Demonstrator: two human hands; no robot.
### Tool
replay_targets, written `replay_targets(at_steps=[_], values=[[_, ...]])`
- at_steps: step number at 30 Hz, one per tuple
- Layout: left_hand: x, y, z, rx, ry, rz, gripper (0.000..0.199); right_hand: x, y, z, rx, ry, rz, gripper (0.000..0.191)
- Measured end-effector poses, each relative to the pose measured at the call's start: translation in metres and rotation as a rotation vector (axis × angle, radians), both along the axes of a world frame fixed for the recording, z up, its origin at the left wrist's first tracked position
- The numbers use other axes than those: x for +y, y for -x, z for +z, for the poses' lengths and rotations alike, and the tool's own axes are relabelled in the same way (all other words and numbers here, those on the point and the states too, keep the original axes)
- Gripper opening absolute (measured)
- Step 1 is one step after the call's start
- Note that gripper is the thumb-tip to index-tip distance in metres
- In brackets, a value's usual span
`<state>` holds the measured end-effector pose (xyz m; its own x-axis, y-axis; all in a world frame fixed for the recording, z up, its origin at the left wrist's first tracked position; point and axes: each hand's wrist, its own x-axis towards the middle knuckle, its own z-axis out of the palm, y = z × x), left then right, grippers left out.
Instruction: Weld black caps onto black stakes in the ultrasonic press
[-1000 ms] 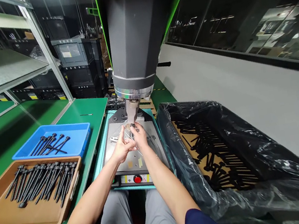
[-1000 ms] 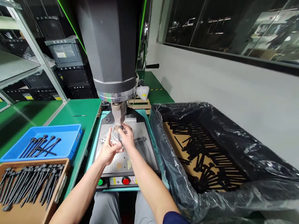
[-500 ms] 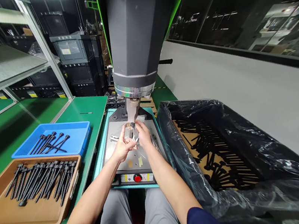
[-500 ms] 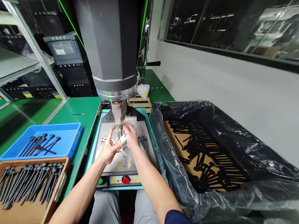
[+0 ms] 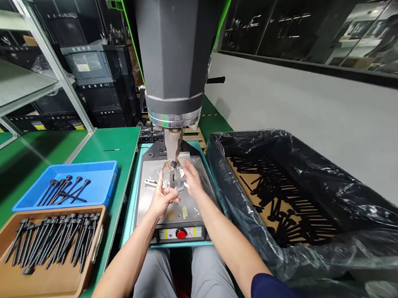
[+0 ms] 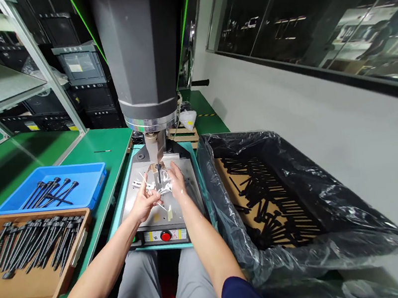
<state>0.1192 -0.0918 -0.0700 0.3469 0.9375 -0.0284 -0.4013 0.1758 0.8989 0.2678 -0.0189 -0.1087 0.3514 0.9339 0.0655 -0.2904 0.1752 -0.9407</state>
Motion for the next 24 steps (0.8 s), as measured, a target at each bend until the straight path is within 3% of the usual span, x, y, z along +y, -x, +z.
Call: replay_targets(at_steps=[8, 17, 24], values=[[0.0024, 0.0009, -0.0016, -0.006, -0.007, 0.002, 0.116, -0.0048, -0.0027, -0.0019, -0.029, 0.026, 0.019, 0.047], [-0.0002, 0.004, -0.0028, -0.035, -0.046, 0.03, 0.115, 0.0039, 0.0018, 0.0033, 0.014, -0.092, 0.043, 0.053], [-0.0005, 0.0049, -0.0051, -0.034, -0.018, 0.03, 0.114, -0.002, 0.0047, -0.0061, 0.026, -0.006, 0.108, 0.063]])
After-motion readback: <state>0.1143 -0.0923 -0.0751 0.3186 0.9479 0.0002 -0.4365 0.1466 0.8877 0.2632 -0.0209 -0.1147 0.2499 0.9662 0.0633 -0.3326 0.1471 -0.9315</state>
